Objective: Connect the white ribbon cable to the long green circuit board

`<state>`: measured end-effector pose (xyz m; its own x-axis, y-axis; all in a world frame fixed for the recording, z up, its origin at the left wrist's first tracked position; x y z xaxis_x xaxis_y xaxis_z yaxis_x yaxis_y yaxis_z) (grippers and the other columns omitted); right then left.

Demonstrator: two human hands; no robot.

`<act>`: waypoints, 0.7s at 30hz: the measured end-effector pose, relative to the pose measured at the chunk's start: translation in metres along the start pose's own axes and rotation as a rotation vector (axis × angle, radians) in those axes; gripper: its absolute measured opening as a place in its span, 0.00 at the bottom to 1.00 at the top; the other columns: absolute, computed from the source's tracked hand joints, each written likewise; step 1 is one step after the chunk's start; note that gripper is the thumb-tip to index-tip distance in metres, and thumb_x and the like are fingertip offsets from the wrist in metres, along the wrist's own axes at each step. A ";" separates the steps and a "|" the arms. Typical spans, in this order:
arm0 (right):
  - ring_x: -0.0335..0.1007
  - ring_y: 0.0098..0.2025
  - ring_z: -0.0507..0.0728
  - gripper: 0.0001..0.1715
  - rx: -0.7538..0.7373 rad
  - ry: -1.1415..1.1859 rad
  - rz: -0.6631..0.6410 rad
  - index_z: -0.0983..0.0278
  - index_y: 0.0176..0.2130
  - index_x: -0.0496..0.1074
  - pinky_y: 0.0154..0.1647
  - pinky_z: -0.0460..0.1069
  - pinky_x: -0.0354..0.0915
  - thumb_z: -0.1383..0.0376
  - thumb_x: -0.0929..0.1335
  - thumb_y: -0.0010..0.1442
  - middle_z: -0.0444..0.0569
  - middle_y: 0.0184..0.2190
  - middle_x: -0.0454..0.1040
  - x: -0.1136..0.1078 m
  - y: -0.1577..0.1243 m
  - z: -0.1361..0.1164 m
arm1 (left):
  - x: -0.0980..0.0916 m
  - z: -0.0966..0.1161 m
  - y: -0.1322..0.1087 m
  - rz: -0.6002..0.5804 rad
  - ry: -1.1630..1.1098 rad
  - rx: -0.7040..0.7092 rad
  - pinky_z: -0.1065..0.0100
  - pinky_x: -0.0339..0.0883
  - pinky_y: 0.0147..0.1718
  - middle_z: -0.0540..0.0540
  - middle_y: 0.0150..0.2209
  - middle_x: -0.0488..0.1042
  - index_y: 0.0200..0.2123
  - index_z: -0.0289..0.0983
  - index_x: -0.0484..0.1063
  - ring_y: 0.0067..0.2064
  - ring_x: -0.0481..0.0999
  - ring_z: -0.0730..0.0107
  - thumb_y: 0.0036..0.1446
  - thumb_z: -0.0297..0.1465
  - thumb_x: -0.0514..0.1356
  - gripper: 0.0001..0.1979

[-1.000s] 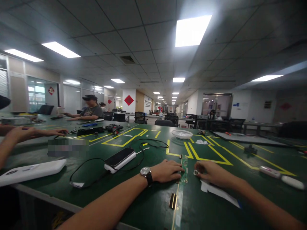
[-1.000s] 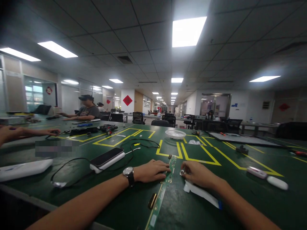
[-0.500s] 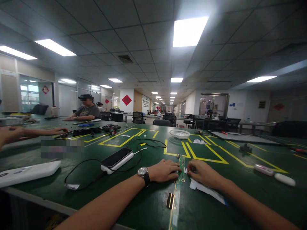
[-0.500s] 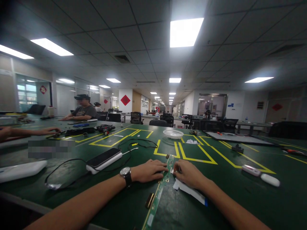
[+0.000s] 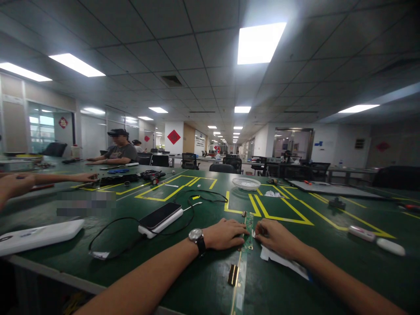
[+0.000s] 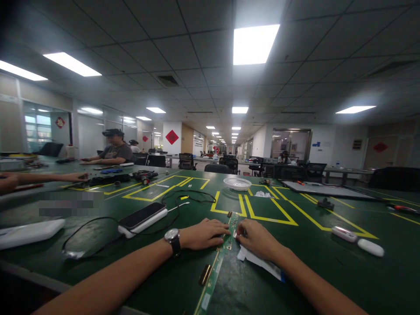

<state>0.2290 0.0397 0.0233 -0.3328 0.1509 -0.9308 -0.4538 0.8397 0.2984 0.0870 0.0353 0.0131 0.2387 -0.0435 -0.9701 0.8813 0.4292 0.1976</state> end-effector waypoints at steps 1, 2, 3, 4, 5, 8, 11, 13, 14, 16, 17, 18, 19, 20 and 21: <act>0.69 0.37 0.57 0.08 -0.013 0.009 -0.001 0.63 0.36 0.73 0.37 0.50 0.62 0.61 0.66 0.59 0.49 0.34 0.74 0.000 0.001 -0.001 | 0.000 0.000 0.000 -0.002 -0.006 0.002 0.50 0.57 0.57 0.43 0.65 0.62 0.62 0.45 0.62 0.63 0.62 0.54 0.68 0.38 0.50 0.20; 0.69 0.36 0.57 0.08 -0.029 0.019 -0.001 0.63 0.35 0.73 0.37 0.50 0.62 0.62 0.66 0.59 0.48 0.34 0.74 0.001 0.001 -0.002 | 0.000 0.000 0.000 -0.005 -0.012 0.005 0.50 0.57 0.57 0.43 0.65 0.62 0.61 0.45 0.62 0.63 0.62 0.54 0.68 0.38 0.50 0.20; 0.69 0.36 0.57 0.08 -0.047 0.030 0.000 0.63 0.35 0.73 0.37 0.50 0.62 0.62 0.66 0.60 0.48 0.33 0.74 0.001 0.002 -0.002 | 0.000 0.000 0.001 -0.008 -0.017 0.007 0.50 0.57 0.58 0.43 0.64 0.62 0.61 0.45 0.61 0.63 0.62 0.54 0.68 0.38 0.50 0.20; 0.69 0.36 0.57 0.08 -0.064 0.041 0.000 0.63 0.34 0.72 0.37 0.50 0.62 0.62 0.66 0.60 0.48 0.33 0.74 0.001 0.002 -0.003 | 0.000 0.000 0.001 -0.009 -0.024 0.007 0.50 0.56 0.58 0.43 0.64 0.63 0.61 0.45 0.61 0.63 0.62 0.54 0.68 0.38 0.50 0.20; 0.69 0.35 0.57 0.08 -0.077 0.053 -0.002 0.63 0.34 0.72 0.37 0.50 0.62 0.62 0.66 0.60 0.48 0.33 0.74 0.001 0.003 -0.003 | 0.000 0.001 0.001 -0.013 -0.030 0.005 0.51 0.56 0.58 0.43 0.63 0.64 0.61 0.45 0.62 0.63 0.62 0.54 0.68 0.37 0.50 0.19; 0.68 0.33 0.56 0.08 -0.084 0.078 -0.009 0.63 0.32 0.71 0.35 0.49 0.61 0.62 0.66 0.60 0.47 0.31 0.73 0.001 0.004 0.000 | 0.000 0.001 0.002 -0.025 -0.051 -0.005 0.52 0.56 0.57 0.43 0.62 0.65 0.60 0.45 0.62 0.63 0.62 0.55 0.67 0.36 0.51 0.19; 0.68 0.33 0.55 0.07 -0.084 0.081 -0.011 0.63 0.32 0.70 0.35 0.48 0.61 0.62 0.66 0.59 0.46 0.30 0.73 0.001 0.004 0.000 | 0.001 -0.001 0.003 -0.027 -0.062 -0.015 0.51 0.55 0.57 0.42 0.62 0.65 0.60 0.45 0.62 0.63 0.62 0.55 0.67 0.37 0.50 0.19; 0.68 0.33 0.55 0.07 -0.086 0.078 -0.009 0.63 0.32 0.71 0.35 0.48 0.61 0.62 0.66 0.59 0.46 0.30 0.73 0.002 0.005 0.000 | 0.002 -0.002 0.003 -0.024 -0.064 -0.017 0.50 0.55 0.56 0.41 0.62 0.64 0.60 0.44 0.61 0.64 0.61 0.54 0.67 0.37 0.50 0.19; 0.68 0.33 0.55 0.08 -0.082 0.074 -0.007 0.63 0.31 0.71 0.34 0.48 0.61 0.62 0.66 0.59 0.46 0.30 0.73 0.002 0.005 0.000 | 0.003 -0.003 0.003 -0.024 -0.063 -0.017 0.50 0.56 0.56 0.41 0.63 0.64 0.60 0.44 0.60 0.64 0.61 0.54 0.67 0.37 0.50 0.19; 0.69 0.32 0.55 0.09 -0.073 0.065 -0.009 0.63 0.31 0.71 0.34 0.48 0.62 0.61 0.66 0.59 0.46 0.29 0.73 0.002 0.005 0.001 | 0.005 -0.003 0.003 -0.027 -0.053 -0.014 0.49 0.56 0.56 0.41 0.63 0.64 0.60 0.43 0.60 0.64 0.60 0.54 0.67 0.37 0.50 0.20; 0.69 0.32 0.56 0.10 -0.071 0.062 -0.013 0.63 0.30 0.71 0.34 0.48 0.63 0.60 0.66 0.59 0.47 0.28 0.74 0.002 0.006 0.002 | 0.006 -0.004 0.003 -0.034 -0.046 -0.017 0.48 0.55 0.56 0.41 0.63 0.64 0.60 0.43 0.60 0.64 0.61 0.53 0.67 0.37 0.50 0.20; 0.69 0.32 0.56 0.11 -0.082 0.067 -0.019 0.63 0.31 0.71 0.34 0.49 0.64 0.59 0.66 0.60 0.47 0.29 0.74 0.001 0.006 0.003 | 0.006 -0.005 0.003 -0.034 -0.037 -0.021 0.48 0.56 0.57 0.41 0.63 0.63 0.60 0.42 0.61 0.64 0.62 0.53 0.67 0.37 0.50 0.19; 0.70 0.33 0.57 0.13 -0.109 0.085 -0.048 0.62 0.32 0.72 0.36 0.49 0.65 0.57 0.65 0.61 0.48 0.30 0.75 0.002 0.007 0.004 | 0.006 -0.005 0.003 -0.029 -0.037 -0.014 0.49 0.56 0.56 0.42 0.64 0.63 0.59 0.42 0.61 0.64 0.62 0.53 0.67 0.38 0.51 0.19; 0.71 0.35 0.58 0.14 -0.138 0.113 -0.077 0.62 0.34 0.73 0.38 0.51 0.67 0.55 0.65 0.61 0.49 0.32 0.76 0.003 0.008 0.004 | 0.003 -0.007 0.003 -0.008 -0.042 -0.015 0.51 0.57 0.56 0.42 0.64 0.62 0.59 0.42 0.62 0.63 0.63 0.54 0.68 0.38 0.51 0.18; 0.72 0.39 0.60 0.16 -0.151 0.145 -0.088 0.61 0.37 0.75 0.43 0.53 0.68 0.53 0.65 0.62 0.50 0.37 0.77 0.003 0.010 0.007 | -0.001 -0.010 0.002 0.037 -0.046 -0.020 0.52 0.57 0.56 0.43 0.64 0.61 0.58 0.42 0.62 0.63 0.63 0.56 0.68 0.39 0.50 0.18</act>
<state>0.2291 0.0516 0.0222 -0.3969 -0.0051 -0.9178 -0.6010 0.7573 0.2557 0.0845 0.0457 0.0134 0.2900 -0.0687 -0.9545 0.8633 0.4493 0.2299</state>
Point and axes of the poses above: each hand's wrist, its own y-axis towards the middle knuckle, its own x-axis out of the palm, z = x × y, the point moved 8 cm from there along y, towards the middle knuckle
